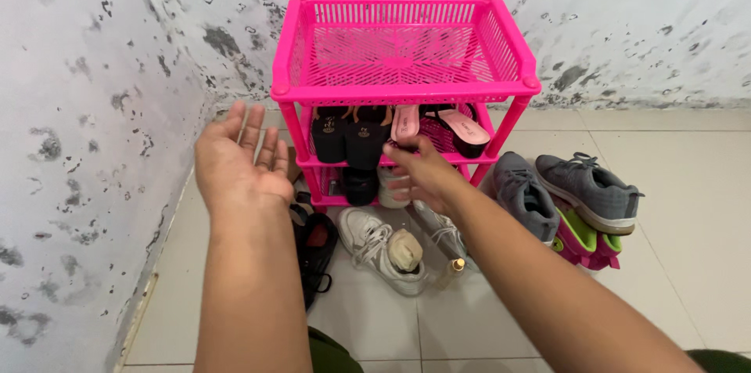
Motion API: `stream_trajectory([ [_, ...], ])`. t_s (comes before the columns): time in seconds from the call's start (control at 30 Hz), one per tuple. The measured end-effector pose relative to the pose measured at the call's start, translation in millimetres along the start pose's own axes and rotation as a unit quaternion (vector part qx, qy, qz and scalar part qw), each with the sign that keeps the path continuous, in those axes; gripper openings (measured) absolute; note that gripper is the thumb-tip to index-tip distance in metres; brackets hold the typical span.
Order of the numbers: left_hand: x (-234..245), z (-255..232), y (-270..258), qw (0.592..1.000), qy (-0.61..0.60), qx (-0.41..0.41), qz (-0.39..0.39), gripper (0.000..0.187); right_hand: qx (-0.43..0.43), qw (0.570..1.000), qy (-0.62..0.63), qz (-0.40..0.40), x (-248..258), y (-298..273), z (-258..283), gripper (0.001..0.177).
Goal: The person removes shoes from a pink plastic shoe rack and places them on the floor. Then, using a spray bottle and a cloth, the person wipes the inside and outside surfaces of the rack.
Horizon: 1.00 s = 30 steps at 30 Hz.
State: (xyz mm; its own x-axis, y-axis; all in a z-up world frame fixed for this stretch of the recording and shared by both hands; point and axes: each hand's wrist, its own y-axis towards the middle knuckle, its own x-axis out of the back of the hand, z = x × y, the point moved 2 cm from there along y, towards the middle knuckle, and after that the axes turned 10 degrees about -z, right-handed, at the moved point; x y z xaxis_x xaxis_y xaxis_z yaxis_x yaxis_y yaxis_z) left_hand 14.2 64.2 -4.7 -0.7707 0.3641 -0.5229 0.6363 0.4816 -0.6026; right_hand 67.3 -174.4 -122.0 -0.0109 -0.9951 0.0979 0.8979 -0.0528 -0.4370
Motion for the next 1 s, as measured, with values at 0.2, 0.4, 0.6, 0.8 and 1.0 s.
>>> stream_trajectory([
  [0.2,9.2,-25.9,2.8,1.000,-0.020,0.007,-0.008,0.037,-0.068,0.988,0.134,0.026,-40.7,25.7,18.4,0.074],
  [0.4,17.4,-41.8,6.2,0.999,-0.050,0.012,0.002,0.037,-0.007,0.982,0.173,0.069,-41.7,98.6,-27.3,0.061],
  [0.6,18.6,-42.6,14.6,0.998,-0.062,0.024,0.010,0.037,-0.045,0.988,0.145,-0.018,-23.1,100.9,-28.5,0.059],
  [0.8,15.8,-32.1,16.3,0.999,-0.039,0.026,0.011,0.038,-0.119,0.978,0.156,0.073,-26.1,49.0,-8.0,0.069],
  [1.0,12.3,-23.2,19.6,0.999,-0.016,0.037,0.037,0.034,-0.043,0.973,0.200,0.102,-37.9,52.1,-19.7,0.065],
])
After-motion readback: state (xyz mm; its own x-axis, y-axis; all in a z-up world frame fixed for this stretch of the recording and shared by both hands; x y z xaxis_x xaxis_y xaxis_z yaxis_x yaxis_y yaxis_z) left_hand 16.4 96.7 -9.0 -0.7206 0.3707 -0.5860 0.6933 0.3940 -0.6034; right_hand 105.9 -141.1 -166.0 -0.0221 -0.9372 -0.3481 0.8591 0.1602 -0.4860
